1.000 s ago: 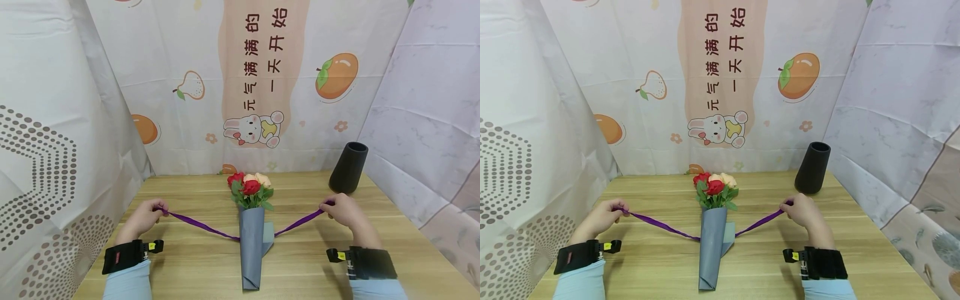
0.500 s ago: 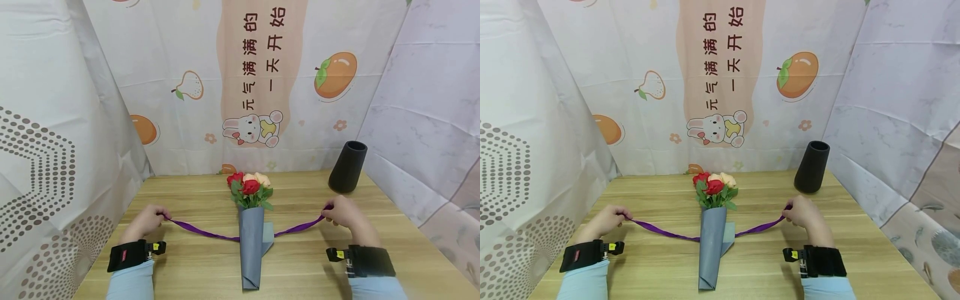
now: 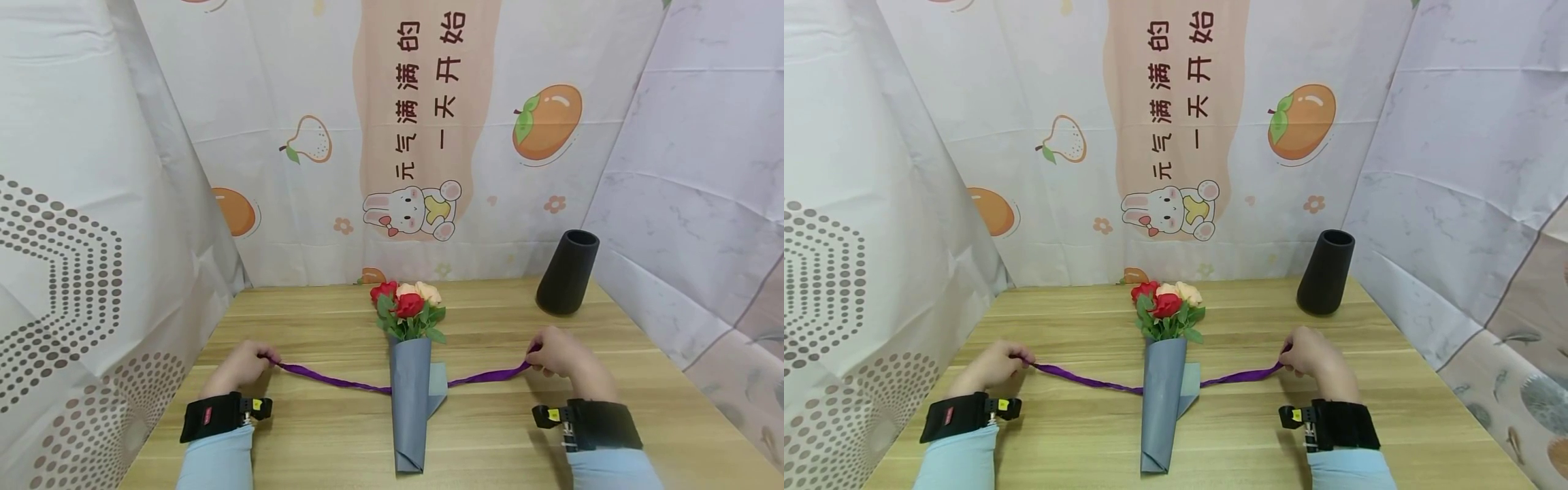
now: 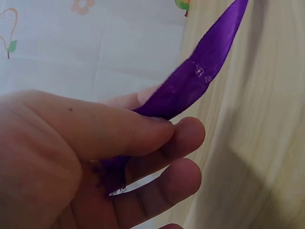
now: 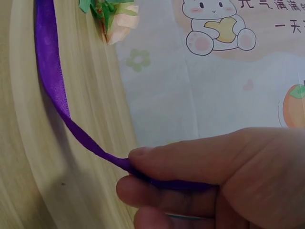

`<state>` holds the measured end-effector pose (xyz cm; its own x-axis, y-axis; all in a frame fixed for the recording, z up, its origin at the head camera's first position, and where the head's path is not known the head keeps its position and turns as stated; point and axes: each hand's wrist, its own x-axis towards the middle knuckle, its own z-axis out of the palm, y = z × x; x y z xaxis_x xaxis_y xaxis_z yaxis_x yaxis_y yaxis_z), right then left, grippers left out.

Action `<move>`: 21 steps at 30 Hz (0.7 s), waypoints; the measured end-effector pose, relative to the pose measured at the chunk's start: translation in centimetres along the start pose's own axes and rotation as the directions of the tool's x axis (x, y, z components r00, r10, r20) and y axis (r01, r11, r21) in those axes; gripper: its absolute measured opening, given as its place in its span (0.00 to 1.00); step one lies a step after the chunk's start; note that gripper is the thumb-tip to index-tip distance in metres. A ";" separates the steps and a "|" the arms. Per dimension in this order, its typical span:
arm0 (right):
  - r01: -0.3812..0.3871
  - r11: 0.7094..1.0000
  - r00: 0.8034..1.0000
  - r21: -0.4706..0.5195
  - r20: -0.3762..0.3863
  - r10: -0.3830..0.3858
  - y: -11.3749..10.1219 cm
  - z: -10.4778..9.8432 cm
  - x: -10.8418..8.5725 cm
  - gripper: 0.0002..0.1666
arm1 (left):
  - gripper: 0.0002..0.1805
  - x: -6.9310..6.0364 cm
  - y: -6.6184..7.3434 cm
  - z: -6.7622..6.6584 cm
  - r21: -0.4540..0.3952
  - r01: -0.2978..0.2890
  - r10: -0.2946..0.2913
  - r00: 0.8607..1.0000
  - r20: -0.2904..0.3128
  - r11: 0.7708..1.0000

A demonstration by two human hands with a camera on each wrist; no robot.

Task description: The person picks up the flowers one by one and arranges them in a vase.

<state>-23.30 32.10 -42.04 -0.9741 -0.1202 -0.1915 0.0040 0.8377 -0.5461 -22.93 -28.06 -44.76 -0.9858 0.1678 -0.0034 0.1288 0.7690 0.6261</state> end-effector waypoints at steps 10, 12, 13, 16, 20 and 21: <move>-0.018 0.999 1.000 -0.038 -0.009 0.017 0.5 -0.2 0.3 0.10 | 0.14 -0.1 -0.3 -0.4 -0.030 0.084 -0.083 0.996 0.018 0.996; -0.023 0.999 1.000 -0.046 -0.021 0.022 0.5 -0.5 0.3 0.14 | 0.16 -0.2 -0.3 -0.5 -0.025 0.104 -0.103 0.995 0.014 0.994; -0.027 0.998 0.999 -0.050 -0.028 0.025 0.5 -0.6 0.3 0.17 | 0.17 -0.3 -0.3 -0.6 -0.025 0.116 -0.116 0.993 0.009 0.993; -0.037 0.998 0.998 -0.057 -0.058 0.034 0.7 -0.9 0.3 0.26 | 0.20 -0.4 -0.2 -0.9 -0.029 0.142 -0.142 0.990 -0.007 0.989; -0.038 0.997 0.994 -0.074 -0.103 0.030 1.0 -1.1 0.3 0.35 | 0.25 -0.6 0.0 -1.3 -0.040 0.164 -0.166 0.985 -0.038 0.986; -0.037 0.997 0.993 -0.073 -0.115 0.029 1.0 -1.2 0.3 0.36 | 0.26 -0.6 0.0 -1.4 -0.045 0.168 -0.170 0.984 -0.044 0.985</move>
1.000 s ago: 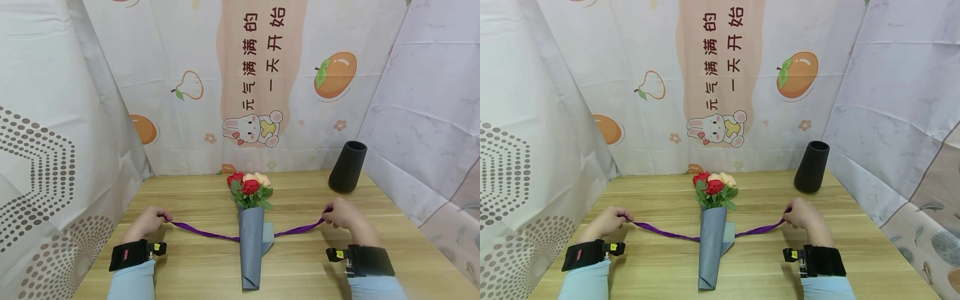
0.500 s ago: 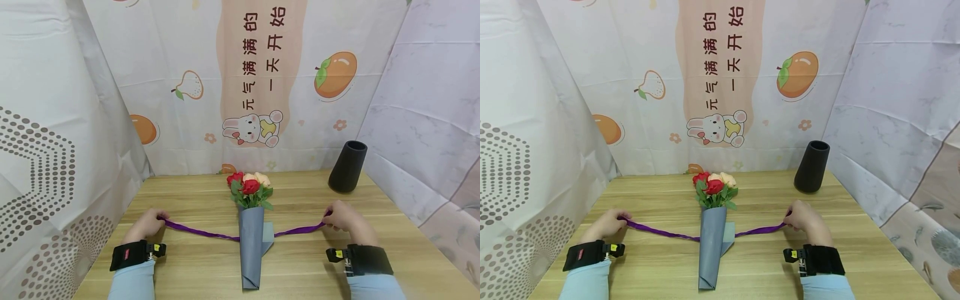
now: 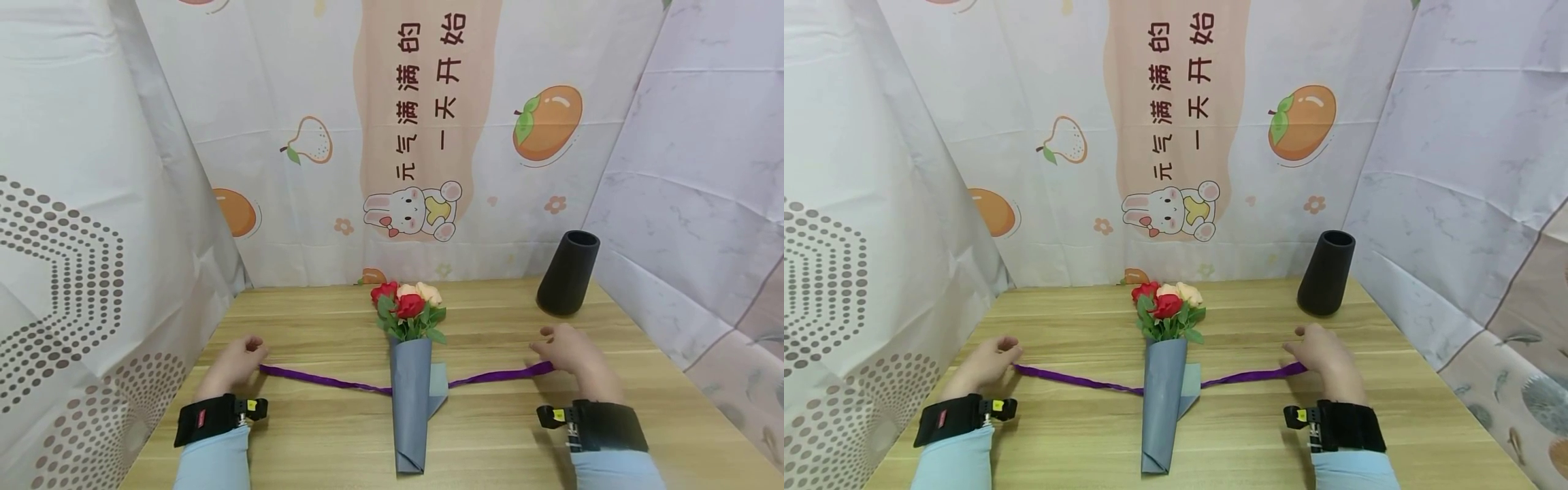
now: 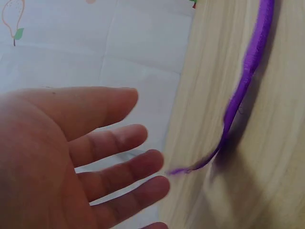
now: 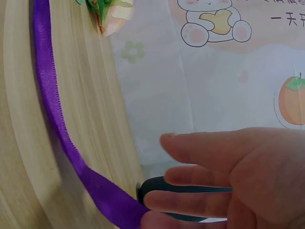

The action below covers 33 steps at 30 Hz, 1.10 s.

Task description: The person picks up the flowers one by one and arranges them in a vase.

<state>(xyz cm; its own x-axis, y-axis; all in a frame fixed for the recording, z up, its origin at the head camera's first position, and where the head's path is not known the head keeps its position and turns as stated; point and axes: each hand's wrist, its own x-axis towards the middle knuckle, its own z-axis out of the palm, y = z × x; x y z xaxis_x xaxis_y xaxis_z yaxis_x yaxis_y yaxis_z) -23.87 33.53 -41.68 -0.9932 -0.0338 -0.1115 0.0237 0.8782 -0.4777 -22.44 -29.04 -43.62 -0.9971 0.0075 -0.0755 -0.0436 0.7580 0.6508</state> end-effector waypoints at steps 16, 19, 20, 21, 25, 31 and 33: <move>0.140 0.987 0.931 0.077 -0.349 -0.105 -1.7 -0.9 -0.7 0.34 | 0.32 -0.6 2.4 -1.3 -0.027 -0.090 0.084 0.983 -0.166 0.996; 0.156 0.981 0.927 0.119 -0.361 -0.103 -2.0 -1.1 -0.8 0.36 | 0.30 -0.7 2.8 -1.4 -0.017 -0.121 0.115 0.973 -0.201 0.993; 0.161 0.978 0.926 0.132 -0.364 -0.103 -2.1 -1.1 -0.8 0.37 | 0.30 -0.8 3.0 -1.5 -0.016 -0.129 0.123 0.970 -0.211 0.992; 0.166 0.976 0.924 0.142 -0.368 -0.104 -2.2 -1.2 -0.9 0.38 | 0.29 -0.8 3.1 -1.5 -0.013 -0.135 0.129 0.967 -0.220 0.991; 0.195 0.967 0.913 0.165 -0.390 -0.117 -2.7 -1.3 -1.1 0.39 | 0.30 -0.9 3.7 -1.5 -0.005 -0.156 0.150 0.958 -0.243 0.988; 0.245 0.940 0.914 0.238 -0.379 -0.143 -3.7 -1.5 -1.6 0.40 | 0.27 -0.8 4.6 -1.3 0.001 -0.193 0.187 0.949 -0.254 0.981; 0.249 0.928 0.925 0.275 -0.352 -0.144 -4.1 -1.5 -1.7 0.41 | 0.26 -0.8 4.9 -1.2 0.004 -0.202 0.196 0.948 -0.251 0.979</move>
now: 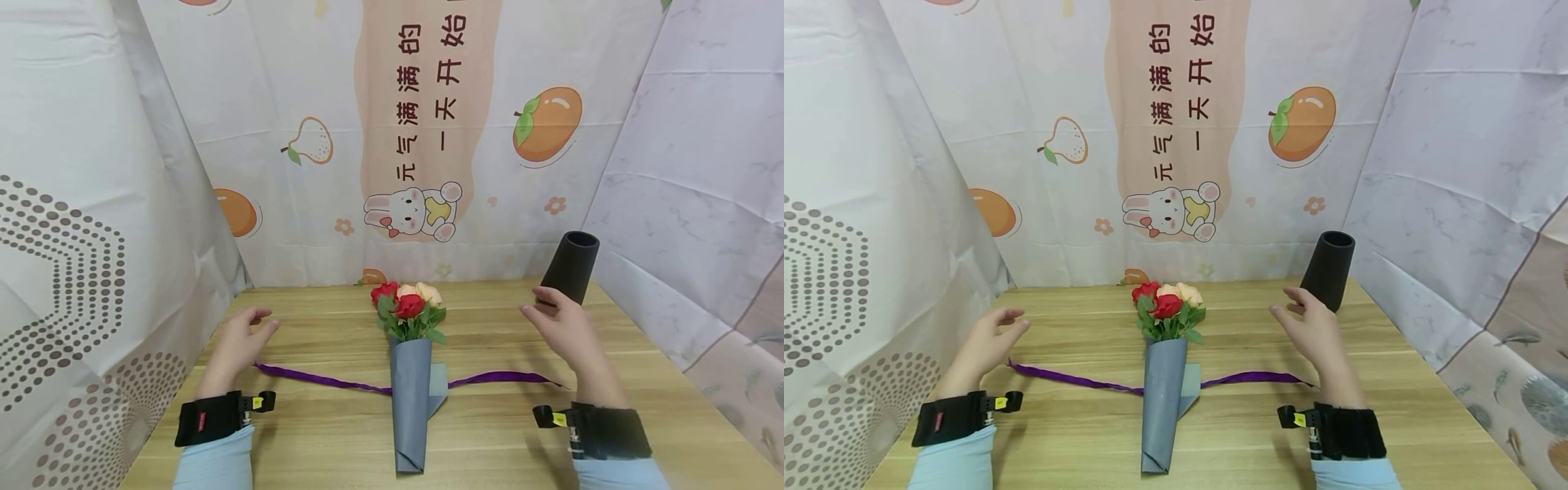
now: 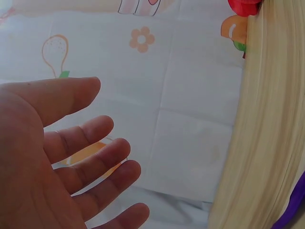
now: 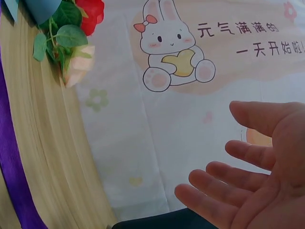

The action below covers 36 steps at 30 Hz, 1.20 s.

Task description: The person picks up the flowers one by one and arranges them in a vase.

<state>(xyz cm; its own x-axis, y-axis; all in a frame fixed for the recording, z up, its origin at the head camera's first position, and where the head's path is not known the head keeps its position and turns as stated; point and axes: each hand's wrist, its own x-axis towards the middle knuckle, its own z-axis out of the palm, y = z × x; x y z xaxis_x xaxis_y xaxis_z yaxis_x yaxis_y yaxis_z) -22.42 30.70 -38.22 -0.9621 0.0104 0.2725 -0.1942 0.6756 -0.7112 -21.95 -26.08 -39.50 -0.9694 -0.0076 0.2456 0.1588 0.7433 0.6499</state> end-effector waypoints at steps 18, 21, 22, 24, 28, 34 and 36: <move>-0.064 0.909 0.978 0.413 0.209 -0.026 -1.9 1.4 0.0 0.45 | 0.23 -0.1 2.7 1.4 -0.003 -0.068 0.068 0.998 -0.005 0.998; -0.074 0.908 0.969 0.412 0.243 -0.031 -2.1 1.7 0.0 0.45 | 0.22 -0.1 3.1 1.8 -0.001 -0.096 0.096 0.995 -0.009 0.995; -0.073 0.910 0.967 0.407 0.254 -0.036 -2.2 1.8 -0.1 0.45 | 0.22 -0.1 3.3 2.0 0.000 -0.104 0.104 0.995 -0.007 0.995; -0.074 0.915 0.960 0.397 0.275 -0.041 -2.4 2.1 -0.1 0.46 | 0.22 -0.1 3.6 2.3 -0.003 -0.115 0.115 0.993 -0.001 0.993; -0.072 0.923 0.951 0.379 0.304 -0.051 -2.8 2.7 -0.1 0.46 | 0.21 -0.2 4.2 2.9 -0.021 -0.120 0.121 0.993 0.013 0.992; -0.083 0.936 0.933 0.342 0.356 -0.047 -3.5 3.7 -0.3 0.47 | 0.20 0.0 4.8 3.8 -0.040 -0.178 0.179 0.984 0.025 0.983; -0.087 0.938 0.924 0.335 0.379 -0.050 -3.7 4.1 -0.4 0.47 | 0.19 0.1 5.0 4.3 -0.042 -0.201 0.202 0.979 0.032 0.979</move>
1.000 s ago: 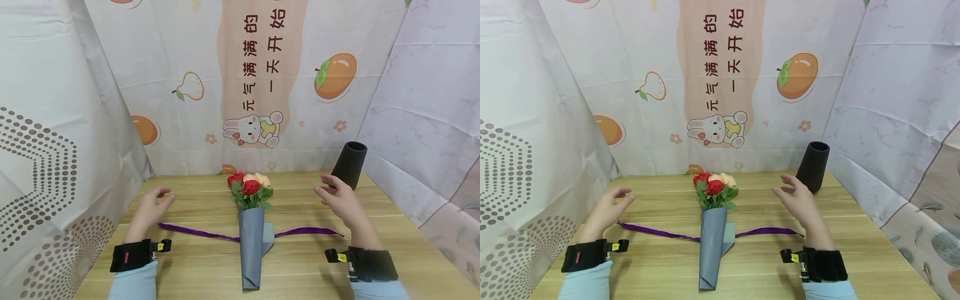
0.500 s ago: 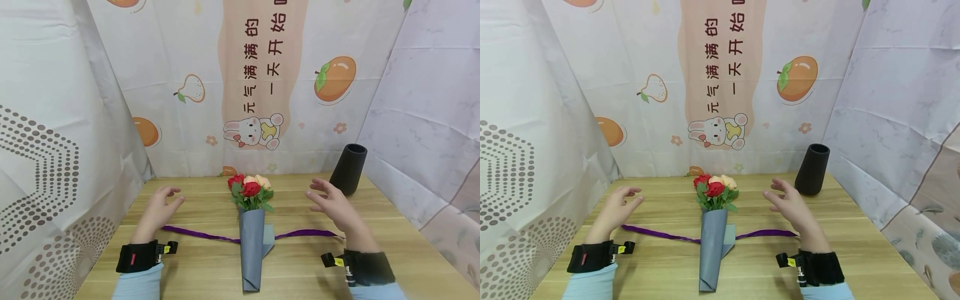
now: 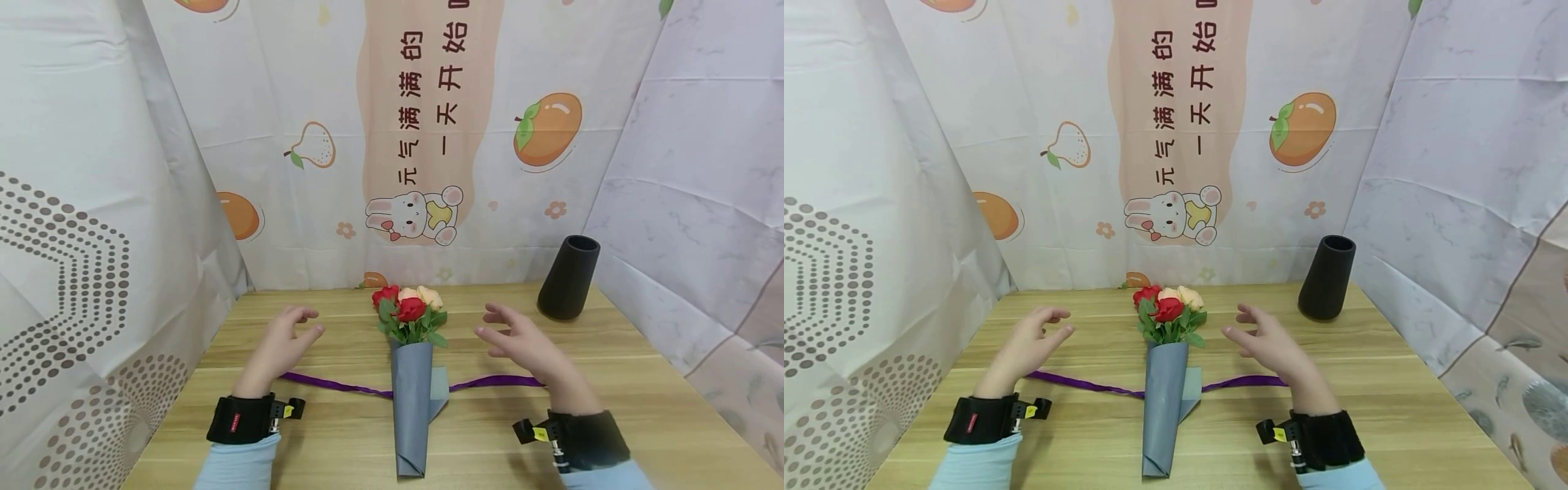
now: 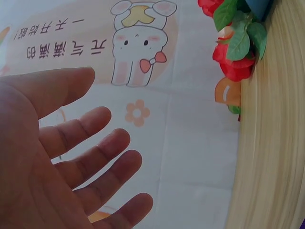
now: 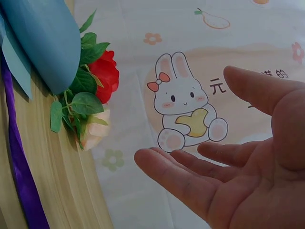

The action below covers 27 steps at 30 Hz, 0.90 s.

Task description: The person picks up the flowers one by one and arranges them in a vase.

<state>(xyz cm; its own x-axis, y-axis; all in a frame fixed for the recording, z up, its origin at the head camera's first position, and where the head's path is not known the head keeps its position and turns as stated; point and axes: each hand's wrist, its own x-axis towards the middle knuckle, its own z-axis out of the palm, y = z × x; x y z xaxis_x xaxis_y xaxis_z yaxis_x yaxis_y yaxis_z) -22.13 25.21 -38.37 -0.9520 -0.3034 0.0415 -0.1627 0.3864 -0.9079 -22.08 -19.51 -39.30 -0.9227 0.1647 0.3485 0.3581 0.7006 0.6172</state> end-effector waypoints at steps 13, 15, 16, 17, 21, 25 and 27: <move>-0.055 0.998 0.995 -0.008 0.086 0.055 0.3 3.0 0.7 0.41 | 0.19 0.3 1.8 2.4 -0.049 -0.012 0.018 0.994 0.107 0.999; -0.059 0.998 0.994 0.004 0.096 0.058 0.3 3.4 0.8 0.40 | 0.19 0.3 2.1 2.7 -0.057 -0.006 0.013 0.993 0.121 0.998; -0.060 0.998 0.993 0.013 0.101 0.058 0.3 3.7 0.8 0.39 | 0.19 0.3 2.2 2.8 -0.063 -0.003 0.012 0.991 0.130 0.998; -0.063 0.998 0.992 0.022 0.111 0.060 0.4 3.9 0.9 0.39 | 0.20 0.3 2.3 3.0 -0.070 0.001 0.009 0.990 0.140 0.998; -0.085 0.995 0.986 0.058 0.148 0.076 0.4 4.7 1.1 0.39 | 0.20 0.3 2.7 3.9 -0.087 -0.008 0.023 0.984 0.175 0.996; -0.116 0.991 0.981 0.064 0.165 0.104 0.6 5.5 1.2 0.41 | 0.19 0.2 3.2 4.6 -0.095 -0.035 0.054 0.978 0.201 0.995; -0.119 0.991 0.980 0.056 0.165 0.109 0.7 5.9 1.2 0.42 | 0.19 0.1 3.4 4.9 -0.095 -0.042 0.062 0.975 0.212 0.995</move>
<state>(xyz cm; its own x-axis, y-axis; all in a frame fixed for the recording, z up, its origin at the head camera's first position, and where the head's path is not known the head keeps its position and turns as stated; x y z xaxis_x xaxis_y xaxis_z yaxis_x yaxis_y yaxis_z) -21.84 19.96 -41.45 -0.9080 -0.3993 -0.1268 -0.0331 0.3700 -0.9284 -21.70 -13.76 -40.61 -0.9080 0.3513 0.2284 0.4089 0.6239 0.6660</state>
